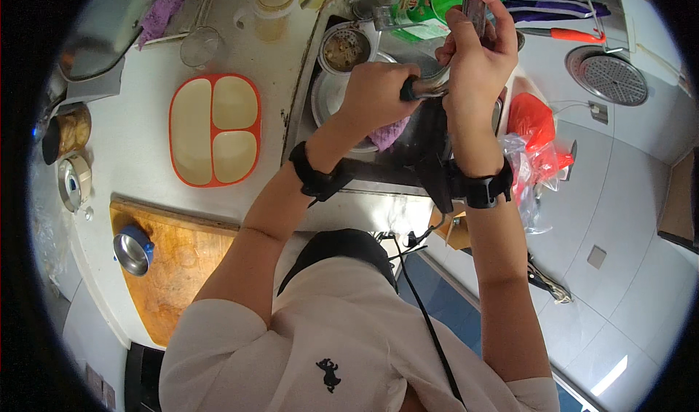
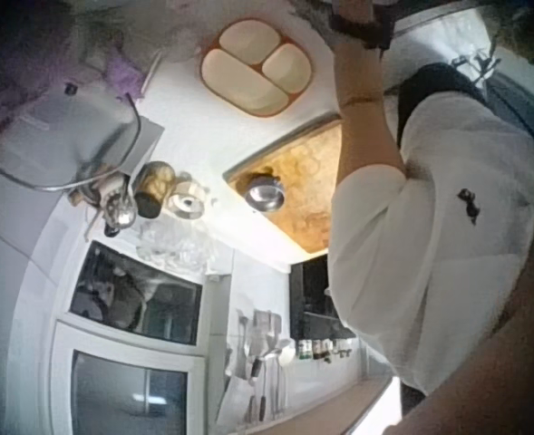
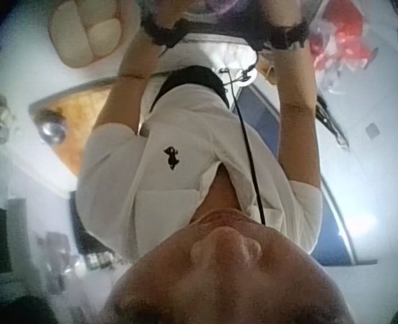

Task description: The person is installing a new water purifier filter on a kitchen faucet.

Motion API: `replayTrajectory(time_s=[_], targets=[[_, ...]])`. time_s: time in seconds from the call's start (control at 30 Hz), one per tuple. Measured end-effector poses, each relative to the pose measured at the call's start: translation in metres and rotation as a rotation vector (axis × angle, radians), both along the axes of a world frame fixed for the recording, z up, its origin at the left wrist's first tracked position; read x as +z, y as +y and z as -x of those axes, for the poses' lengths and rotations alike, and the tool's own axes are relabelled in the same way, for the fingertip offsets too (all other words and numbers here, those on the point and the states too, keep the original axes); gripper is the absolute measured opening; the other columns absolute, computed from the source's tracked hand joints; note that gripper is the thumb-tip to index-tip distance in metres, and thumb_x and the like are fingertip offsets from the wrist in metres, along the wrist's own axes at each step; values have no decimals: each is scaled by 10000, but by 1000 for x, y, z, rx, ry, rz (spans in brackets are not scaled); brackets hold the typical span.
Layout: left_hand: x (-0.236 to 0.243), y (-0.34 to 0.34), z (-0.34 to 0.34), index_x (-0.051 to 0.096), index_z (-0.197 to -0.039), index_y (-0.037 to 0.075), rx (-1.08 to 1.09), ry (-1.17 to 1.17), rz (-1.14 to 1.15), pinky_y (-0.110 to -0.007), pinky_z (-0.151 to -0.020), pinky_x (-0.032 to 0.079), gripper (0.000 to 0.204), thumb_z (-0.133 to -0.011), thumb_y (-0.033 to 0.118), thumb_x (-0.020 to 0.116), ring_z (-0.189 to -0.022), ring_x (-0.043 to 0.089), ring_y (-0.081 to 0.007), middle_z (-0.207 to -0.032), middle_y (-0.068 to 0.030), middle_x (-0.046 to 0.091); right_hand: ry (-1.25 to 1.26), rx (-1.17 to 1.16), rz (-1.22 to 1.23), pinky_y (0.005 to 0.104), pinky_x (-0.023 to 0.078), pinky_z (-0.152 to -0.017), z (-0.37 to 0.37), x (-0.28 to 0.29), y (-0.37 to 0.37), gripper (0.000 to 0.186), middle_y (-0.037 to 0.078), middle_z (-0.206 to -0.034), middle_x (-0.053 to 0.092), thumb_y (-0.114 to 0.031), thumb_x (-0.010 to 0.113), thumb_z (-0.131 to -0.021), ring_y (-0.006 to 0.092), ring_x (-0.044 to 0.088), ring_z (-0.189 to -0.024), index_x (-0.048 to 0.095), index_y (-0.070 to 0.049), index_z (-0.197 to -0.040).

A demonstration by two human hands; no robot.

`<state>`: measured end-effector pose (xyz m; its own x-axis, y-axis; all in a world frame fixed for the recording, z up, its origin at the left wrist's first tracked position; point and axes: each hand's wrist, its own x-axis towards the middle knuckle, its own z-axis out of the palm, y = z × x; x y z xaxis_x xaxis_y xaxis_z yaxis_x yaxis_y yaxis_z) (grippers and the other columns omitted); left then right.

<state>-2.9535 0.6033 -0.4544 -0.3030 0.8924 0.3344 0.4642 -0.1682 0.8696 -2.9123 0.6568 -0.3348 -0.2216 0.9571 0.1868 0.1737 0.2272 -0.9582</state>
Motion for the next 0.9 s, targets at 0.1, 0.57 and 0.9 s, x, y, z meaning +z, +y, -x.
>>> replayTrajectory(time_s=[0.1,0.57,0.9], targets=[[-3,5,8,625,-772,99,-148,-84,-45,-379,-538,445,228,-604,235,694,-614,581,-298,-614,-103,579,100,73,-44,206,362,-417,-5,-8,1,352,25,-690,559,25,566,-780,60,445,-493,526,-26,-1126],[4,-1,-9,614,-759,123,-246,63,47,-404,-543,439,208,-578,201,680,-610,578,-300,-624,-80,589,130,-1,46,216,373,-443,-34,-14,-13,405,63,-809,574,-7,553,-823,80,441,-504,469,-11,-1220],[-15,-2,-12,607,-833,71,-188,-87,-155,-356,-588,465,342,-529,173,726,-665,586,-293,-722,-93,597,119,46,-21,201,360,-429,-29,-24,-11,304,55,-780,586,-132,519,-890,66,448,-468,477,-19,-1169]])
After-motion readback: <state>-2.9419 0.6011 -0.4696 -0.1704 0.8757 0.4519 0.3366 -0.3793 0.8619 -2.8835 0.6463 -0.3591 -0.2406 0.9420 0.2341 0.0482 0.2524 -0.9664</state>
